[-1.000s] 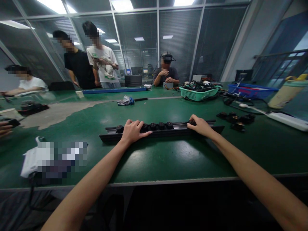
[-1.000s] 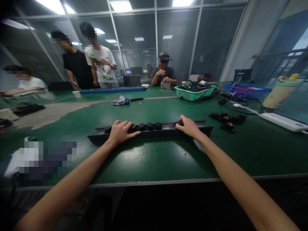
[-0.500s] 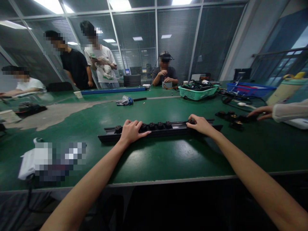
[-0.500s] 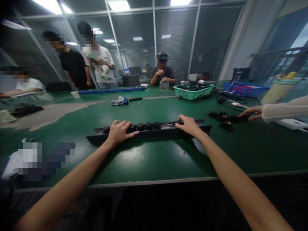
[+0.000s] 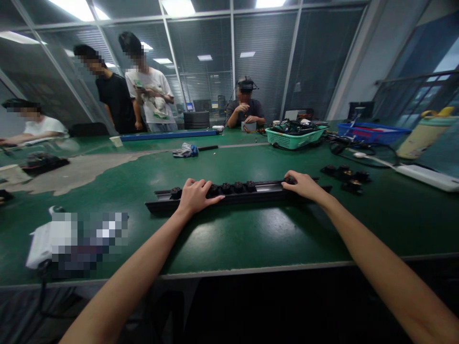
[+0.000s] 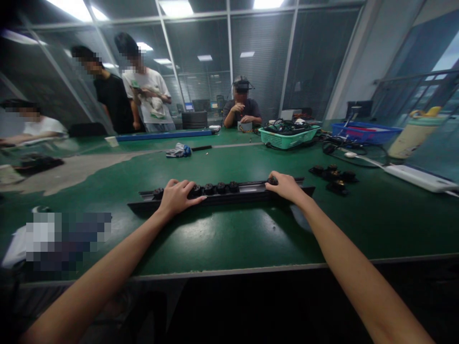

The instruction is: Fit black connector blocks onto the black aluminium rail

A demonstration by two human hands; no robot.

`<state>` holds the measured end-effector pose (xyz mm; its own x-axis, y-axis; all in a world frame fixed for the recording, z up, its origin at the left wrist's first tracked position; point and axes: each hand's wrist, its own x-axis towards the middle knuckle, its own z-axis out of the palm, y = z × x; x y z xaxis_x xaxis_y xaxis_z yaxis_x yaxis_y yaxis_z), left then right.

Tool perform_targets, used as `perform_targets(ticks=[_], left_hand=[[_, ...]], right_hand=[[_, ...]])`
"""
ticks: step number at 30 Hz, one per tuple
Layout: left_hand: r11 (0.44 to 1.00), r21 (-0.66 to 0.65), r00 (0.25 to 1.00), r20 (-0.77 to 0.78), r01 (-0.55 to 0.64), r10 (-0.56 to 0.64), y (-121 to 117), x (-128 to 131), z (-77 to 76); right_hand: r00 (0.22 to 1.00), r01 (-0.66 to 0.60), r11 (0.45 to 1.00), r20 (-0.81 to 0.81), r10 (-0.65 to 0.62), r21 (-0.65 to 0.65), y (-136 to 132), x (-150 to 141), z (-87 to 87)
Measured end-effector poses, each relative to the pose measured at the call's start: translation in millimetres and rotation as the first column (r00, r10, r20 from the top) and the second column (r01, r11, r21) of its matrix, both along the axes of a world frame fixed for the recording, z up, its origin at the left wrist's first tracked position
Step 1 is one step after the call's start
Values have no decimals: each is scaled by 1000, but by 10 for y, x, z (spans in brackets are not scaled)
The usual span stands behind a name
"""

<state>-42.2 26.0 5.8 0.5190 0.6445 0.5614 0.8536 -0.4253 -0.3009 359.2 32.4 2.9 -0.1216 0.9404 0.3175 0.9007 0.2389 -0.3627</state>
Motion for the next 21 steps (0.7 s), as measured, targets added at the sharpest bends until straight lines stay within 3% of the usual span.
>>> perform_targets(ticks=[11,21], left_hand=[[1000,7,1000,-15,-4,4,12,-9,-10],[1000,4,1000,-5,-3,3,12,-5,-15]], right_hand=[[1000,-26,1000,-3,26,18,-15,13,3],[999,28,999,32,-28,22,27,114,-43]])
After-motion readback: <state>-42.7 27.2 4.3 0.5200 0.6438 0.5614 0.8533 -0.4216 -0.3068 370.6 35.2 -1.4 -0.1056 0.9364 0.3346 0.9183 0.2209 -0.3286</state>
